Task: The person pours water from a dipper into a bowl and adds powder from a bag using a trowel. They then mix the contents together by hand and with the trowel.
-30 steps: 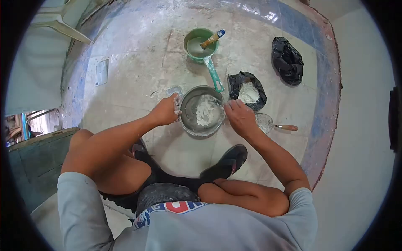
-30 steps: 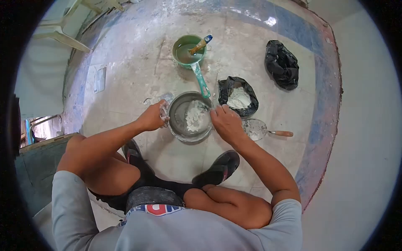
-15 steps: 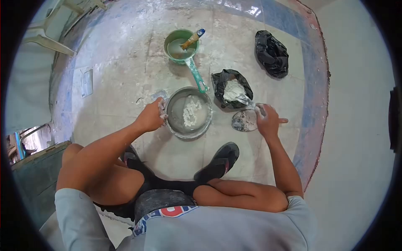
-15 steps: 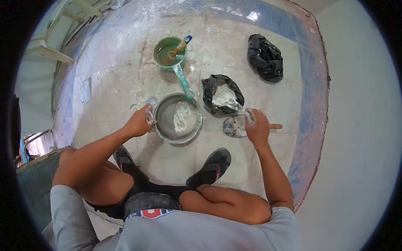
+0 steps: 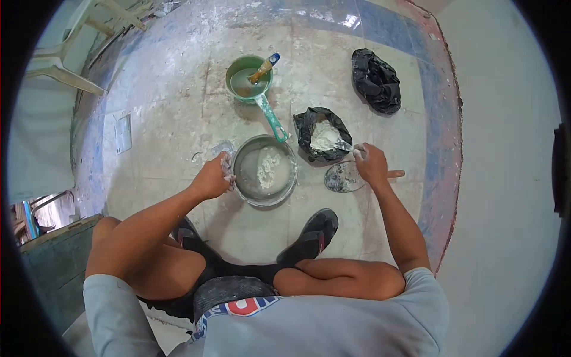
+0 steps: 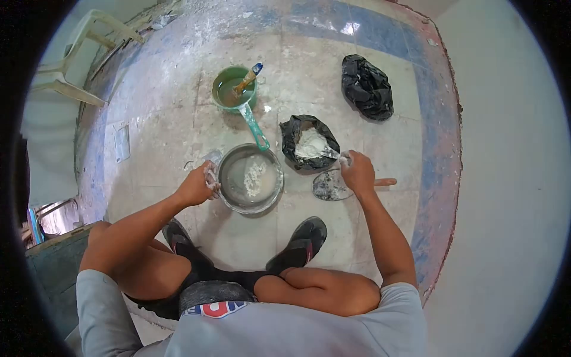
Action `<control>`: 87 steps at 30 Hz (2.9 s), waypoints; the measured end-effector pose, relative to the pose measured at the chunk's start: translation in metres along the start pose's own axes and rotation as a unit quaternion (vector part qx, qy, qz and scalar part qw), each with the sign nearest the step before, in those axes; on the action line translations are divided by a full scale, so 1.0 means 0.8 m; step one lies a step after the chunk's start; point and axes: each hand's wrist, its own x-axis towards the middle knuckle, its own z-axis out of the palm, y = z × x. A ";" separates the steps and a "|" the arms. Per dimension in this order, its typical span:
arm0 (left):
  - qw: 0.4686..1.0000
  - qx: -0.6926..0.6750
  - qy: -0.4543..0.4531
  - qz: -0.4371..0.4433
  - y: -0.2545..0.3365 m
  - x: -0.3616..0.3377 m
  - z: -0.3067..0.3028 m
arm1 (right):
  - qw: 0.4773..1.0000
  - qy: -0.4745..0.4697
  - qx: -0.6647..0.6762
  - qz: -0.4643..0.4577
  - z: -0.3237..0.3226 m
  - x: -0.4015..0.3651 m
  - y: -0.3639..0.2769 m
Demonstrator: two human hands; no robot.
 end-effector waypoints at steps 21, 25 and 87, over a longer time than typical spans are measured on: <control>1.000 0.000 0.008 -0.013 0.027 -0.005 -0.007 | 0.986 0.005 0.073 -0.152 -0.038 -0.032 -0.046; 1.000 0.020 0.011 -0.019 0.024 -0.005 -0.007 | 0.975 -0.078 0.067 -0.198 -0.023 -0.039 -0.088; 1.000 -0.024 0.015 -0.012 0.008 0.000 -0.002 | 0.989 0.092 0.030 -0.112 -0.004 -0.022 0.011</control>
